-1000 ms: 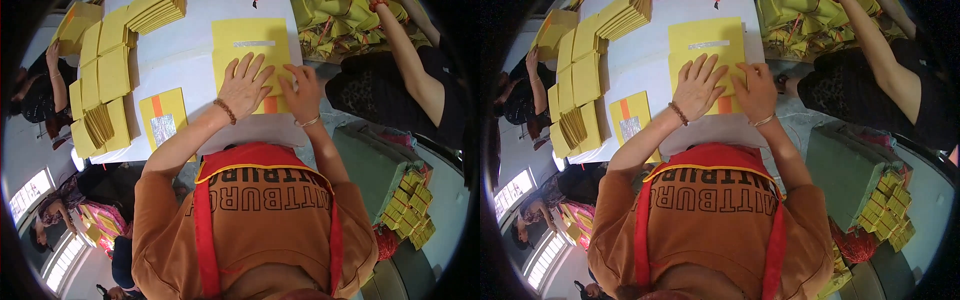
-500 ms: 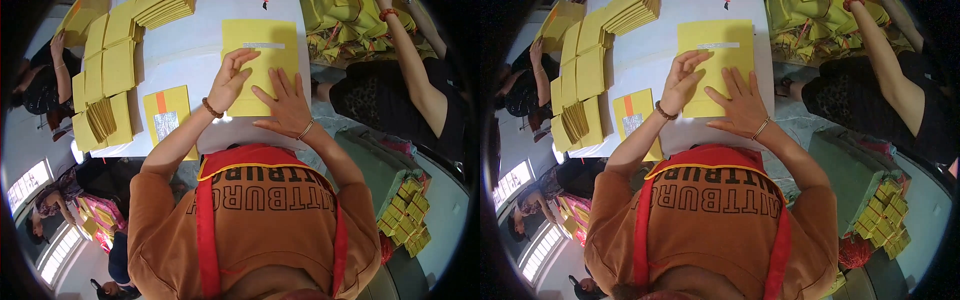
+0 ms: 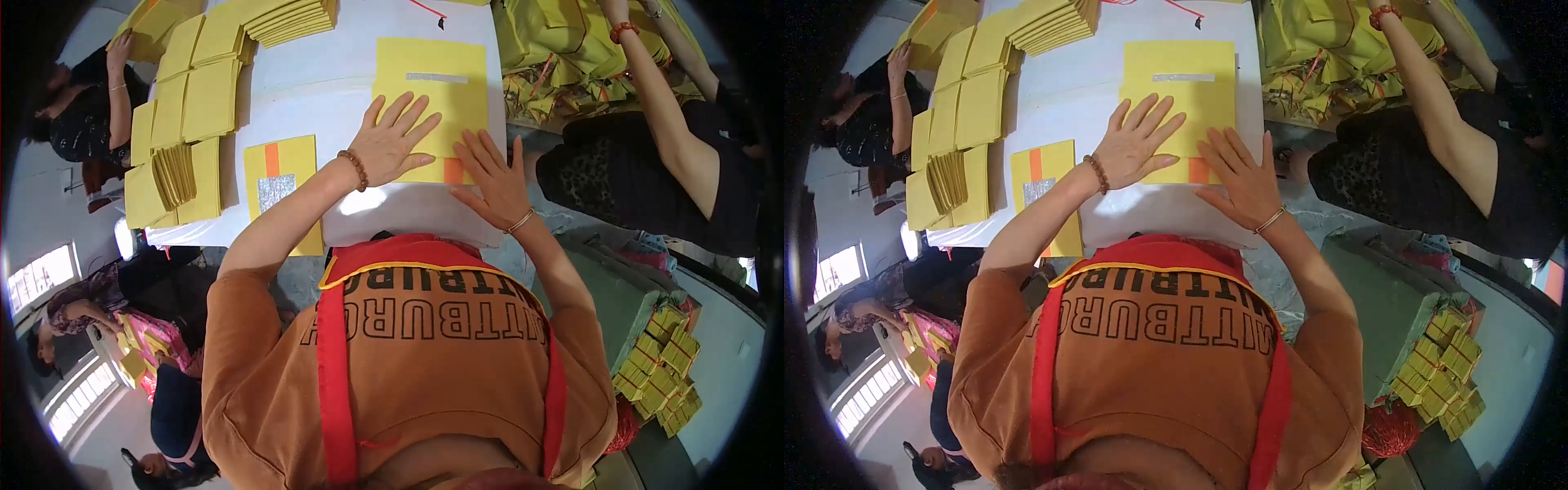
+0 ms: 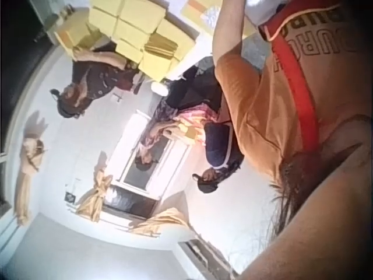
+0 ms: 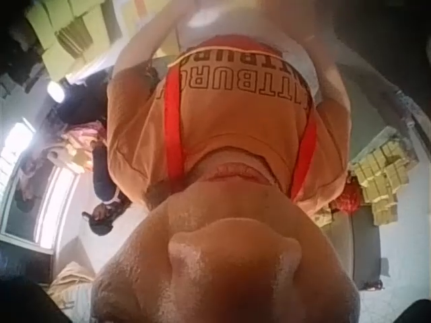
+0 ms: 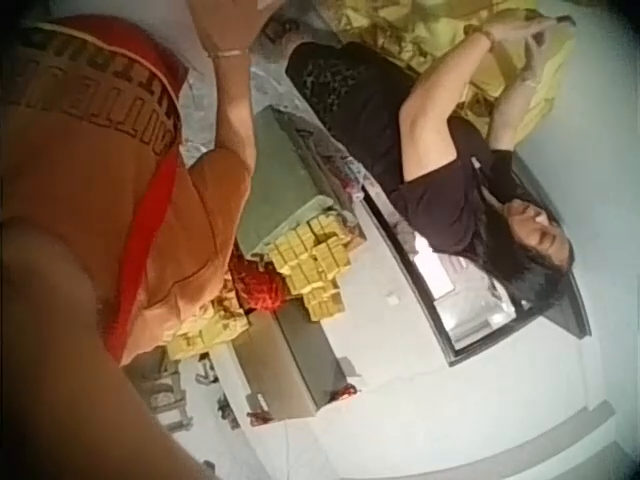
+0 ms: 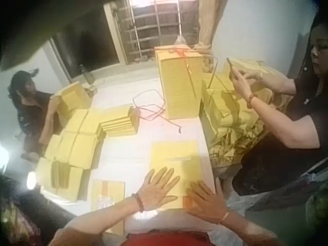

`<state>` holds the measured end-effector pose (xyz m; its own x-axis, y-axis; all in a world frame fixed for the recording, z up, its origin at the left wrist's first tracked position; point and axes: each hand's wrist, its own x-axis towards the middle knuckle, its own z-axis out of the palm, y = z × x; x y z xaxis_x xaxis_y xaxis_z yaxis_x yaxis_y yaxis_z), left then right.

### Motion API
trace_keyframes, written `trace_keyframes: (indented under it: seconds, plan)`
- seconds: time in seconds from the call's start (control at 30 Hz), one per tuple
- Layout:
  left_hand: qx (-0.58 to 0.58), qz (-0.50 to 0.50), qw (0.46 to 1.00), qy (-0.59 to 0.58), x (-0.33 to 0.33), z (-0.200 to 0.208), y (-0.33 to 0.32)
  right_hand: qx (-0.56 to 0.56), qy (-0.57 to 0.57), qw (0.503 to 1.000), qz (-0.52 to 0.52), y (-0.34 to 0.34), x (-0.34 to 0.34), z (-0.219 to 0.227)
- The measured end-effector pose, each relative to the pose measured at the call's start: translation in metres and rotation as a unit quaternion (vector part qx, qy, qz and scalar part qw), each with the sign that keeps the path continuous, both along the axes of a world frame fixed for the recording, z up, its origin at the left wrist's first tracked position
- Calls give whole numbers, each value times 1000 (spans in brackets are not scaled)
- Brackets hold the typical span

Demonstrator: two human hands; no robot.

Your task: Folding and stacking yellow ritual paper sheets with foil at a workshop table.

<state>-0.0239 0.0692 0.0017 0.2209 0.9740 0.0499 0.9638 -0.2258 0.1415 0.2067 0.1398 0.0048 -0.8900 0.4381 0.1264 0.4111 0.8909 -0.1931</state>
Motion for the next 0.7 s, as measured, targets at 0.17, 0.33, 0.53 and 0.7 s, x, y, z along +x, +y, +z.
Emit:
trace_keyframes:
  seconds: [0.17, 0.33, 0.53, 0.7]
  plan:
    - [44, -51, 995, 74, 0, 9, 8, -80, 11, 997, -3, 0, -1, 6]
    - [24, -73, 992, 99, 25, 20, 23, -446, 156, 881, -19, 31, 7, 6]
    - [50, 19, 991, -123, -24, 46, 31, -343, 341, 871, -91, 28, 2, 14]
    - [-13, 127, 975, -181, -144, 53, 12, -285, 288, 907, -112, 21, 8, -4]
